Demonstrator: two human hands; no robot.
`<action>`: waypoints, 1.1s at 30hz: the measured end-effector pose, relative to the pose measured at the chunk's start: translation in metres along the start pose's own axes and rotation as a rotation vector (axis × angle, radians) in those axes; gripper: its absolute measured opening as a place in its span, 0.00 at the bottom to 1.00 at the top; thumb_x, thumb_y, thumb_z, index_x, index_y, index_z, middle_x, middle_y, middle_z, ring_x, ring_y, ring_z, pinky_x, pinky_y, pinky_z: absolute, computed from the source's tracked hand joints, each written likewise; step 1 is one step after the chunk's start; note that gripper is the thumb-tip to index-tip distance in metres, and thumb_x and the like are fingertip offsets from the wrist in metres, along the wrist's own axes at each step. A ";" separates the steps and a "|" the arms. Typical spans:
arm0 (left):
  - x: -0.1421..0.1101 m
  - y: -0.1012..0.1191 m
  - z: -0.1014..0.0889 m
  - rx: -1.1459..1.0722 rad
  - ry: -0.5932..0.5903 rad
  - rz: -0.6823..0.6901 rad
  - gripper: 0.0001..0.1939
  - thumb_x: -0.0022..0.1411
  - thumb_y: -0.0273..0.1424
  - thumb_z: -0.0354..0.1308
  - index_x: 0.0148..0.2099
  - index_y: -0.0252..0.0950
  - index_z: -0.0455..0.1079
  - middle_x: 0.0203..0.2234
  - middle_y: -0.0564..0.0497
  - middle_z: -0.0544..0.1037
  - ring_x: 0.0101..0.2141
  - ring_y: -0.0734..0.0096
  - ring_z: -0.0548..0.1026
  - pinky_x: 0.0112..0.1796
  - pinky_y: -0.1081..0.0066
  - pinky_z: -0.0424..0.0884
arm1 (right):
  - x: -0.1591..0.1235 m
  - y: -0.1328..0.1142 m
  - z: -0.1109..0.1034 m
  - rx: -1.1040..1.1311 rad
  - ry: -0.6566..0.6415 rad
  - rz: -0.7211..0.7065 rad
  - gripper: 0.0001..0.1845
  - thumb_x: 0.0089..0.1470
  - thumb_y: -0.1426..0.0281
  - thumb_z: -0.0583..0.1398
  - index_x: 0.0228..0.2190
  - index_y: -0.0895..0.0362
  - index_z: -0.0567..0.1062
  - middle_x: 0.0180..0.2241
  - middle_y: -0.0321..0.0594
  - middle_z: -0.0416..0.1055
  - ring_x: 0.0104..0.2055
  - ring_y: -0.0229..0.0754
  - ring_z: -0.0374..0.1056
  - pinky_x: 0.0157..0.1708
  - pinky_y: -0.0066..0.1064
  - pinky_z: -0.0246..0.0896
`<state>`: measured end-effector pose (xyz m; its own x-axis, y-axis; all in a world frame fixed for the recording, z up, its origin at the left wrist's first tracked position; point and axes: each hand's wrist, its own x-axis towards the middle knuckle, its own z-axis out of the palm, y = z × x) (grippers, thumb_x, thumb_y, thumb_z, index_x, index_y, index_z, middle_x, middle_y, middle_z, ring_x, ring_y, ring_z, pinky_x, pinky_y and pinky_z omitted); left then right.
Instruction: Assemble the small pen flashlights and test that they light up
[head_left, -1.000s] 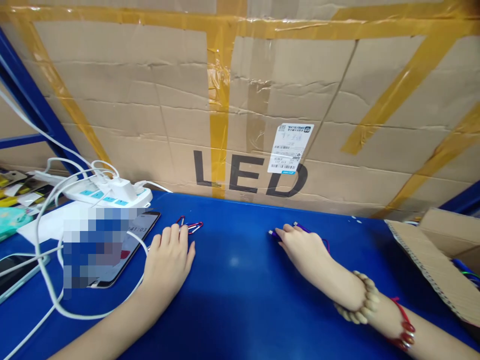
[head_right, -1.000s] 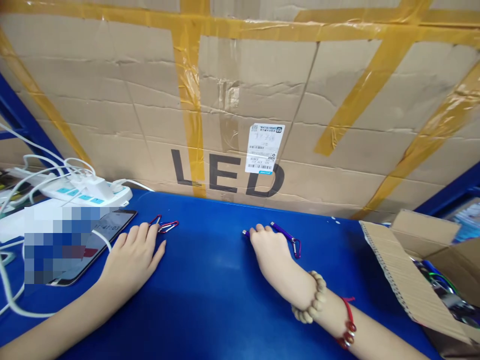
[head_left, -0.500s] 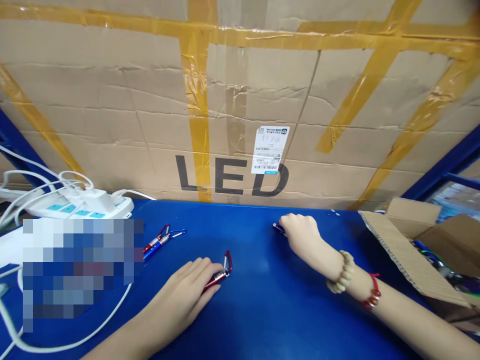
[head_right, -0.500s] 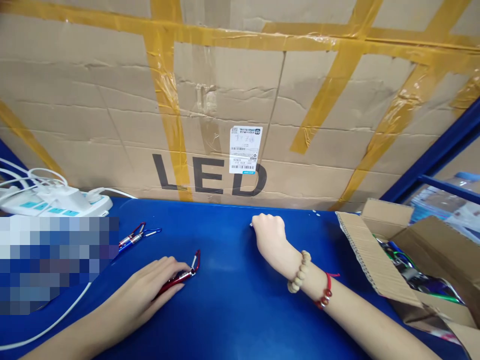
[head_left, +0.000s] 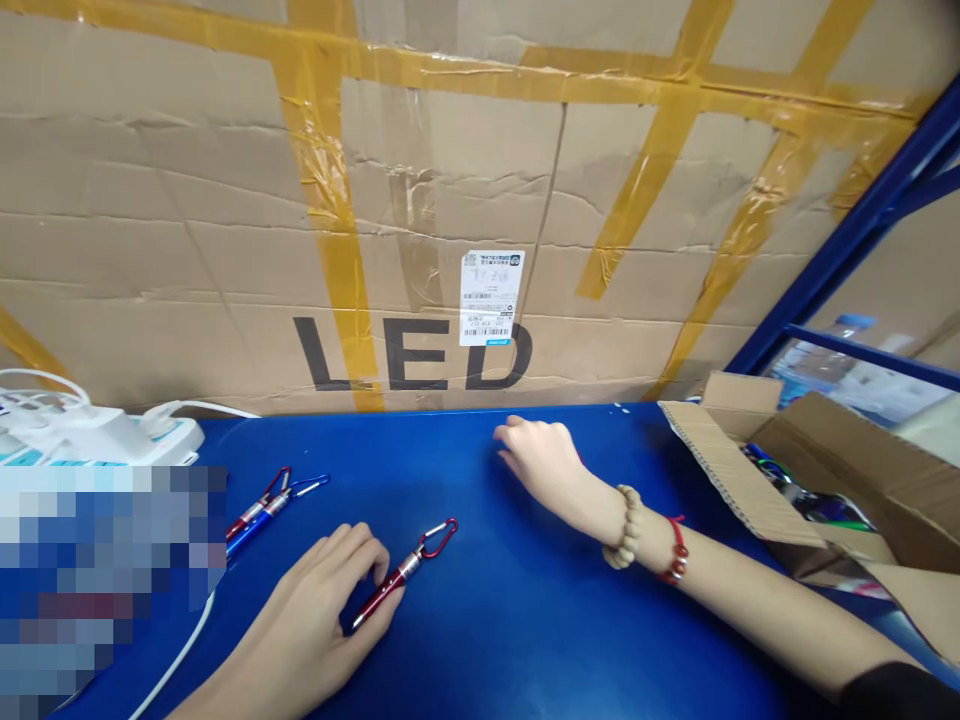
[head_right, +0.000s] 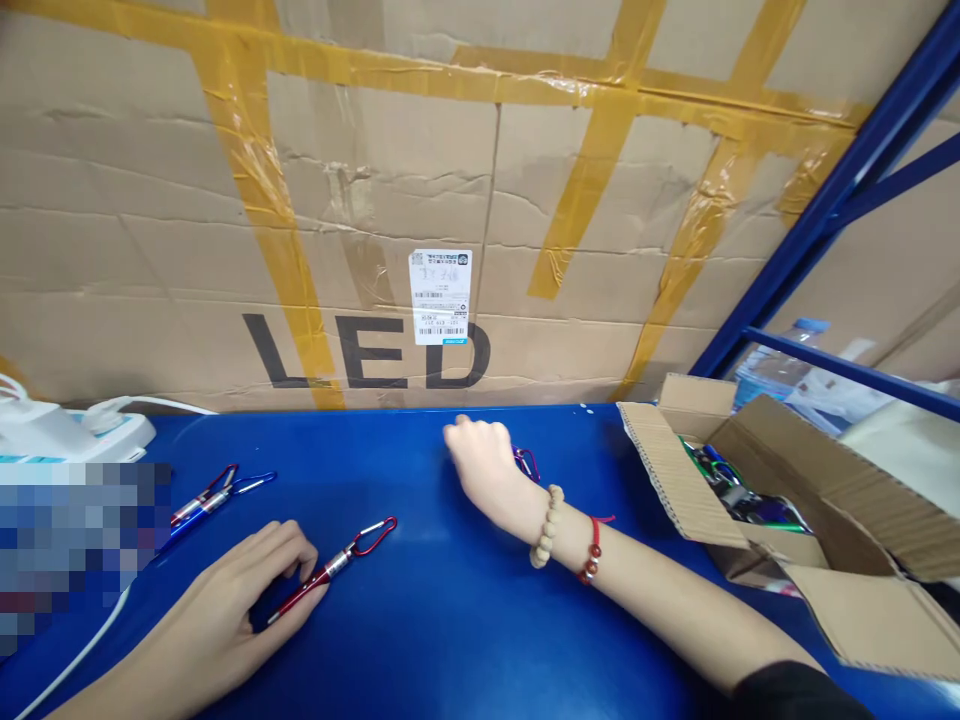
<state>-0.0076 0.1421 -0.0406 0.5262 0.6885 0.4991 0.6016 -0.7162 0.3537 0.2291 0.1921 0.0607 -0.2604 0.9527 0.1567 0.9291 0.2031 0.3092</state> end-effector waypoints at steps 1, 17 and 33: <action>0.001 -0.001 0.001 -0.015 0.004 0.014 0.11 0.67 0.33 0.42 0.32 0.38 0.59 0.27 0.53 0.65 0.29 0.63 0.66 0.34 0.67 0.61 | -0.001 -0.003 0.002 0.028 0.024 -0.068 0.11 0.59 0.68 0.53 0.38 0.57 0.73 0.39 0.42 0.71 0.36 0.42 0.69 0.25 0.29 0.50; 0.003 -0.008 0.005 -0.158 0.097 0.054 0.16 0.71 0.42 0.44 0.37 0.39 0.65 0.28 0.53 0.68 0.29 0.66 0.68 0.31 0.71 0.64 | -0.024 -0.049 0.046 0.456 0.260 -0.814 0.15 0.60 0.61 0.52 0.41 0.58 0.70 0.39 0.37 0.70 0.39 0.34 0.62 0.37 0.27 0.54; 0.003 0.002 -0.004 -0.202 0.070 0.049 0.12 0.71 0.32 0.43 0.42 0.37 0.67 0.31 0.51 0.70 0.32 0.65 0.68 0.34 0.69 0.64 | -0.031 -0.053 0.041 0.605 0.167 -0.684 0.15 0.60 0.62 0.52 0.41 0.58 0.70 0.31 0.35 0.71 0.32 0.34 0.66 0.33 0.28 0.51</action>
<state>-0.0075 0.1422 -0.0353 0.5044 0.6479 0.5708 0.4402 -0.7617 0.4755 0.1982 0.1612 0.0011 -0.7933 0.5462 0.2688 0.5255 0.8374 -0.1507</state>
